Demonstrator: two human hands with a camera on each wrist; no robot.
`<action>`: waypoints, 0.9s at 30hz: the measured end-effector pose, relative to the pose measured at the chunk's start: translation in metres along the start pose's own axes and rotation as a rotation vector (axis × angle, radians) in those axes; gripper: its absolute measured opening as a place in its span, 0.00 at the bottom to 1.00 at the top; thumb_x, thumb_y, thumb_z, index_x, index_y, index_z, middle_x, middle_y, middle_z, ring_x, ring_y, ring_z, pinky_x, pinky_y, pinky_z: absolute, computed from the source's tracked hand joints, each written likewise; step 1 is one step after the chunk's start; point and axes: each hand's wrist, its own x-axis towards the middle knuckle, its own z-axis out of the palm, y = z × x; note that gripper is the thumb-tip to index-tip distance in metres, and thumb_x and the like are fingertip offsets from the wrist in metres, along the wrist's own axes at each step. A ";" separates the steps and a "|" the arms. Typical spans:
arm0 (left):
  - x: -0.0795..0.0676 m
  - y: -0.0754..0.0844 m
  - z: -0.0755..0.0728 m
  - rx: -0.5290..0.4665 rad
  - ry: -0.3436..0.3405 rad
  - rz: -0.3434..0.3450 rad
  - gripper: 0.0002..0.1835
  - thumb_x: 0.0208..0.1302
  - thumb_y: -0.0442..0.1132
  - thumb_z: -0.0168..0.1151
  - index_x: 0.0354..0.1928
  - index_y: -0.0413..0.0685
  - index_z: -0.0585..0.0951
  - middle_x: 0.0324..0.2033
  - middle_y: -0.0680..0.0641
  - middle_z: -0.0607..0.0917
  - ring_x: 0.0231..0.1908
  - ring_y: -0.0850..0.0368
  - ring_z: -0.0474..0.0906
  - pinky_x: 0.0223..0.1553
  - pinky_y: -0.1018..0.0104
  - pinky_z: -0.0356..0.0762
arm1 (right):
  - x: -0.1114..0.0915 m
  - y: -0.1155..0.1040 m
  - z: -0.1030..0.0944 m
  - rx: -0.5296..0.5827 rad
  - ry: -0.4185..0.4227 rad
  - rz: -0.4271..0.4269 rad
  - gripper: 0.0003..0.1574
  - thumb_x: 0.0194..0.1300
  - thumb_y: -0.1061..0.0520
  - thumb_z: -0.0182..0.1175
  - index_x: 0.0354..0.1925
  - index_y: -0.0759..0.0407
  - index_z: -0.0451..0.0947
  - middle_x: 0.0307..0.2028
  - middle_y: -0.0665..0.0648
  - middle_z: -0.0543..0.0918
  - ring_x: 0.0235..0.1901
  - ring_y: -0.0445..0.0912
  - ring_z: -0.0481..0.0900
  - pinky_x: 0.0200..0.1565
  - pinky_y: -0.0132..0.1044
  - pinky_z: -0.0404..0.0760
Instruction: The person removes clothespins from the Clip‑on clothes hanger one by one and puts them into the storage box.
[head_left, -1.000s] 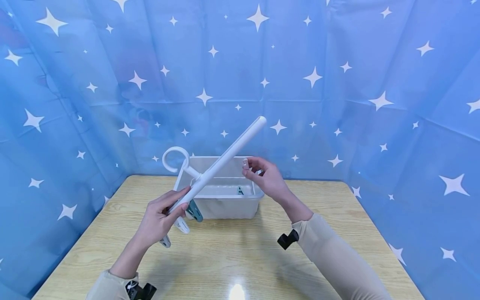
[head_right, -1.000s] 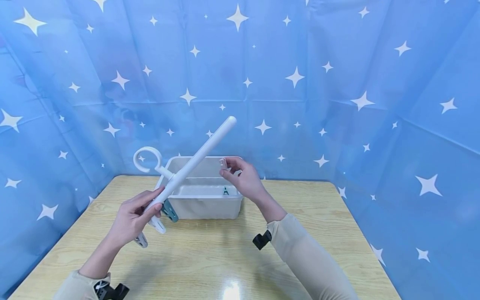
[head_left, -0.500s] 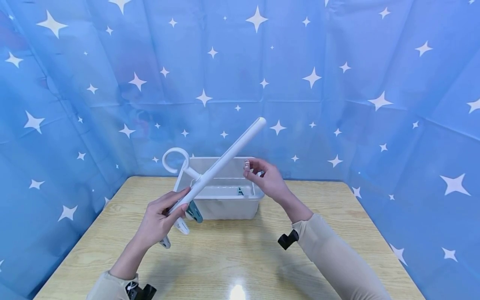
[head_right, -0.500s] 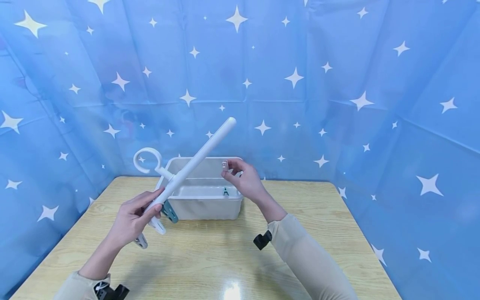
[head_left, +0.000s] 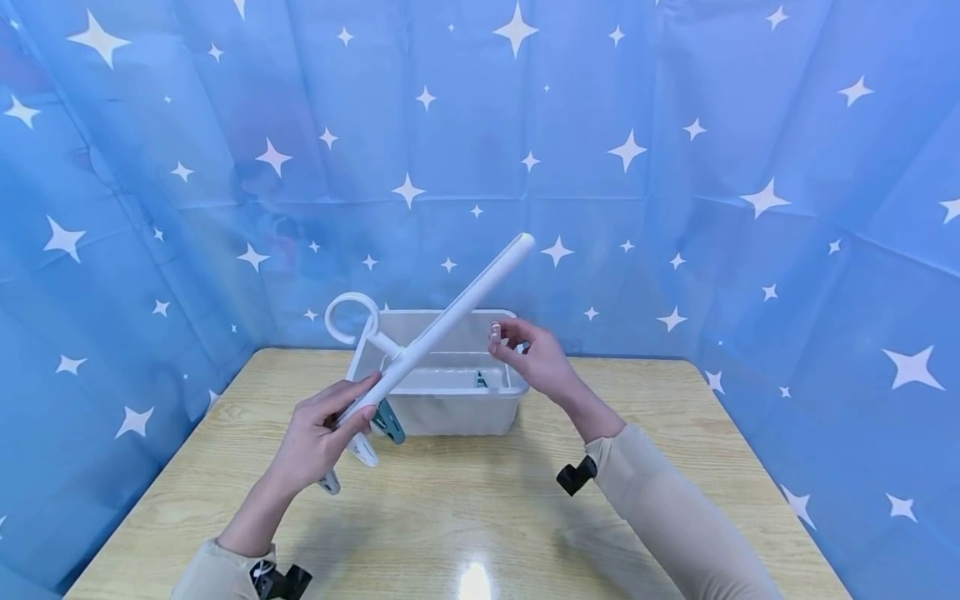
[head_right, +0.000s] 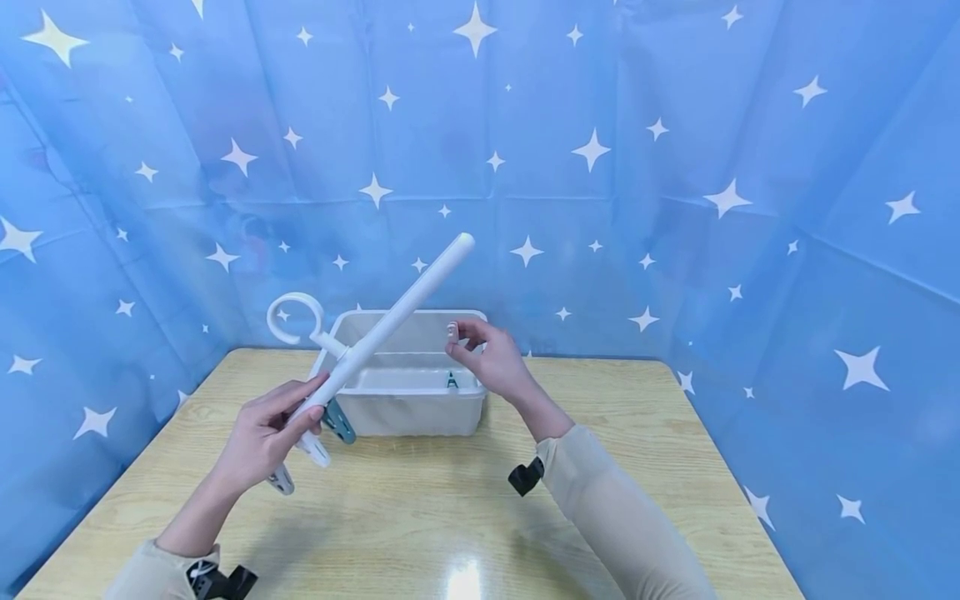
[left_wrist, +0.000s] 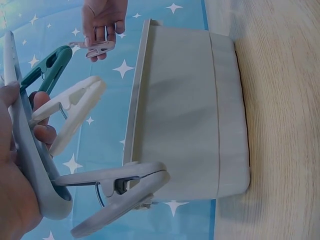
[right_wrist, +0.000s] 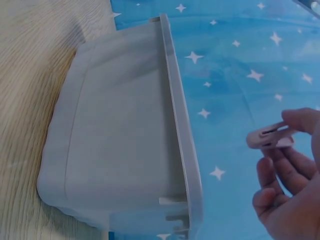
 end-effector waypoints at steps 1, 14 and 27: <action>0.000 0.000 0.000 0.000 0.001 0.004 0.27 0.66 0.26 0.62 0.67 0.48 0.76 0.33 0.49 0.83 0.22 0.57 0.75 0.18 0.70 0.65 | 0.000 0.000 0.000 -0.002 0.001 0.001 0.23 0.68 0.48 0.65 0.59 0.48 0.78 0.45 0.54 0.82 0.43 0.49 0.76 0.41 0.42 0.76; 0.001 0.003 0.001 -0.009 -0.002 -0.005 0.27 0.67 0.26 0.62 0.67 0.49 0.76 0.33 0.47 0.83 0.22 0.59 0.75 0.17 0.70 0.65 | 0.001 0.003 0.001 0.010 -0.006 0.014 0.23 0.68 0.52 0.65 0.60 0.52 0.78 0.46 0.56 0.82 0.43 0.51 0.75 0.41 0.41 0.75; -0.001 0.001 0.000 -0.008 -0.015 -0.004 0.27 0.67 0.27 0.62 0.67 0.49 0.76 0.34 0.52 0.83 0.26 0.63 0.79 0.19 0.70 0.67 | 0.001 0.004 0.001 -0.010 -0.019 0.006 0.28 0.68 0.48 0.65 0.64 0.51 0.75 0.49 0.57 0.82 0.44 0.51 0.75 0.42 0.40 0.74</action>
